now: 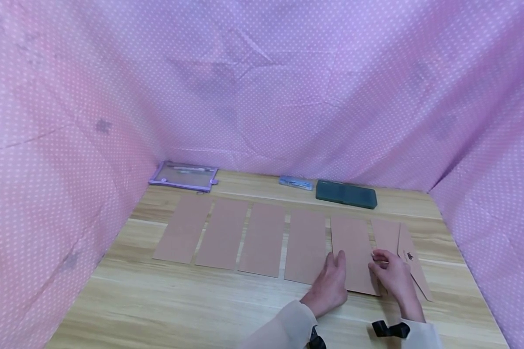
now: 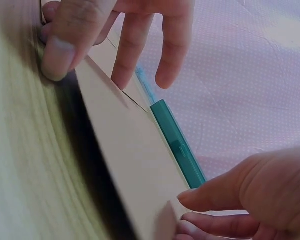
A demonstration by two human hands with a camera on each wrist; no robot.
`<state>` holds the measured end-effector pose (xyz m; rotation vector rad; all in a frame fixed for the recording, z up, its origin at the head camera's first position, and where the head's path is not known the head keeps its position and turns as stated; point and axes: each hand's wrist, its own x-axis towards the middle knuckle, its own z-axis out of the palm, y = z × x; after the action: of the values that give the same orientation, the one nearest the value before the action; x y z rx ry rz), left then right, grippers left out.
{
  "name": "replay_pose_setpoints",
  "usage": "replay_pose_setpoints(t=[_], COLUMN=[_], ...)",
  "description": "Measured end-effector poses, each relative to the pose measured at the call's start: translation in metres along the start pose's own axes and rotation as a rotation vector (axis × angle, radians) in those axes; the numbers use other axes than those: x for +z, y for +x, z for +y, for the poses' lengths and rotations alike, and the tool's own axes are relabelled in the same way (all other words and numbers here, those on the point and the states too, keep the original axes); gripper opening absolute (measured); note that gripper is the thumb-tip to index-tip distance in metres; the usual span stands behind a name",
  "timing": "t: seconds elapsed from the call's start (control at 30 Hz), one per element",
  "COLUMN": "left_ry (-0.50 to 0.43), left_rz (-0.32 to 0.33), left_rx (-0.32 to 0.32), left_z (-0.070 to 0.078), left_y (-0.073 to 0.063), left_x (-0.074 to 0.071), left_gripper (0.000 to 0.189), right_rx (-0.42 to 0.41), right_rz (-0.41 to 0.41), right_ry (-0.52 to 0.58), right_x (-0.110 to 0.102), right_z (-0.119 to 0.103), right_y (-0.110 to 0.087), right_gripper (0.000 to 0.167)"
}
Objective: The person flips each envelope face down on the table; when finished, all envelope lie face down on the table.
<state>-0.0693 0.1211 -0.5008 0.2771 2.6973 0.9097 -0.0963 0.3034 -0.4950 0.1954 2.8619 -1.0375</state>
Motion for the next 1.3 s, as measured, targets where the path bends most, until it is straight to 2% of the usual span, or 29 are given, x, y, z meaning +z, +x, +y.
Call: replay_pose_setpoints(t=[0.27, 0.47, 0.57, 0.67, 0.73, 0.83, 0.9, 0.97, 1.03, 1.1, 1.17, 1.3], left_ry=[-0.012, 0.008, -0.024, -0.126, -0.211, -0.291, -0.366, -0.481, -0.598, -0.692, -0.715, -0.7], left_rz=[0.014, 0.084, 0.085, 0.038, 0.005, -0.033, -0.095, -0.185, -0.261, -0.307, -0.325, -0.353], left_rx=[0.009, 0.096, 0.15, 0.201, 0.21, 0.198, 0.157, 0.097, 0.023, -0.037, -0.046, -0.024], left_z=[-0.003, -0.005, -0.003, 0.002, 0.008, 0.021, 0.03, 0.036, 0.038, 0.039, 0.04, 0.048], left_y=[-0.002, 0.002, 0.008, 0.015, 0.019, 0.026, 0.03, 0.034, 0.036, 0.037, 0.038, 0.036], left_x=[-0.007, -0.012, -0.014, -0.013, -0.011, -0.007, -0.005, -0.002, -0.001, 0.002, 0.004, 0.01], left_gripper=[0.095, 0.088, 0.082, 0.079, 0.078, 0.077, 0.074, 0.07, 0.068, 0.068, 0.069, 0.072], right_rx=[0.007, -0.053, -0.083, -0.094, -0.09, -0.084, -0.082, -0.073, -0.059, -0.043, -0.03, -0.017], right_rz=[-0.017, 0.07, 0.122, 0.159, 0.174, 0.202, 0.215, 0.211, 0.189, 0.153, 0.122, 0.083], right_ry=[0.023, 0.0, -0.008, -0.01, -0.018, -0.046, -0.065, -0.091, -0.118, -0.152, -0.179, -0.199], right_x=[-0.003, -0.01, -0.017, -0.023, -0.029, -0.038, -0.045, -0.051, -0.056, -0.061, -0.066, -0.072], right_z=[0.0, 0.007, 0.013, 0.02, 0.026, 0.036, 0.043, 0.049, 0.056, 0.061, 0.066, 0.076], right_y=[0.0, 0.0, -0.001, 0.0, 0.001, 0.003, 0.005, 0.007, 0.01, 0.012, 0.014, 0.014], right_gripper=[0.041, 0.034, 0.033, 0.033, 0.034, 0.033, 0.033, 0.034, 0.037, 0.04, 0.043, 0.048])
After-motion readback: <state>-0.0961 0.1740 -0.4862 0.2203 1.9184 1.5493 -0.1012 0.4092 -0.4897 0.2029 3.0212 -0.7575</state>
